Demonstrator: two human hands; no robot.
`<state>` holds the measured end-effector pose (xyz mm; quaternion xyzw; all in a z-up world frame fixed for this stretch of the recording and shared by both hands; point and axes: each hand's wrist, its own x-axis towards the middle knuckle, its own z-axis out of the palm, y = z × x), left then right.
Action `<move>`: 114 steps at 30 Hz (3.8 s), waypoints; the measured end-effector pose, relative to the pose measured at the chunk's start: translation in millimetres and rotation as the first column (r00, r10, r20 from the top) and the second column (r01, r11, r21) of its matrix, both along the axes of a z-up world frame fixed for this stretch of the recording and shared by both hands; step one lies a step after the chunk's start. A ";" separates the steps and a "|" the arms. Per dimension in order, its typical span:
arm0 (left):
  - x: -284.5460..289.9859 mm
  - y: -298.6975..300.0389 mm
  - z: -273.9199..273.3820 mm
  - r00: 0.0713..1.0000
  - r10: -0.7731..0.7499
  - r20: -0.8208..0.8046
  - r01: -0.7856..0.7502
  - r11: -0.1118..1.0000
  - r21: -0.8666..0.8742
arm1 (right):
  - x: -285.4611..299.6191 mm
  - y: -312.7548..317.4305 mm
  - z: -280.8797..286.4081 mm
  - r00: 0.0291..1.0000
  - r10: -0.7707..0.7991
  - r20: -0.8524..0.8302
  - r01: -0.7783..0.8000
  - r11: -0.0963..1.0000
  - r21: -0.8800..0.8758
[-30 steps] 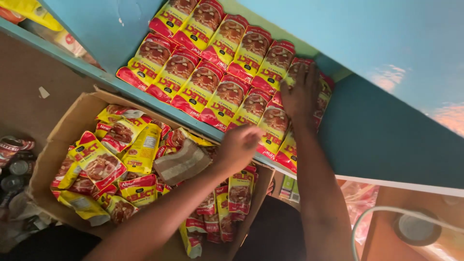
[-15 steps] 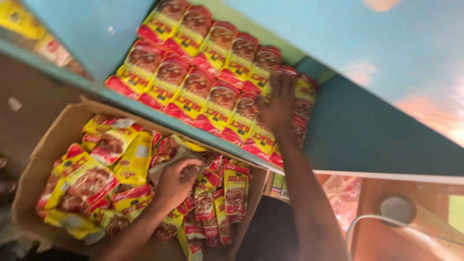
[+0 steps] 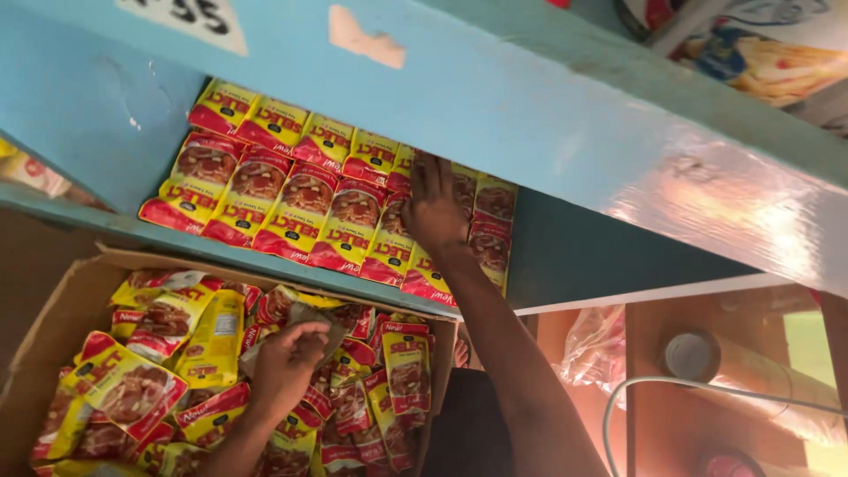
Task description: Wiping food pouches with a cloth and organizing them on a shelf.
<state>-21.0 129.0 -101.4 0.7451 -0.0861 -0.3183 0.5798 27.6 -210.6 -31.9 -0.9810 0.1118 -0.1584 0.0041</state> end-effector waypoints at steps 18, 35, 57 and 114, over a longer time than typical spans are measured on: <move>4.1 -0.6 8.5 0.999 -0.032 -0.013 0.032 0.999 -0.014 | 1.4 -45.8 -9.6 0.842 -0.286 0.457 0.003 0.850 0.527; 4.7 -2.3 21.2 0.998 -0.053 0.025 0.054 0.998 -0.018 | 29.7 -151.8 -97.2 0.742 -0.444 0.502 -0.145 0.626 0.766; -0.2 -3.8 21.6 0.991 -0.094 0.091 0.099 0.994 -0.048 | 22.8 -85.6 -33.9 0.966 -0.195 0.168 0.159 0.966 0.205; 50.7 41.1 90.7 0.894 0.200 -0.401 -0.364 0.846 -0.390 | -39.1 198.1 65.8 0.839 0.529 -0.125 -0.207 0.524 0.826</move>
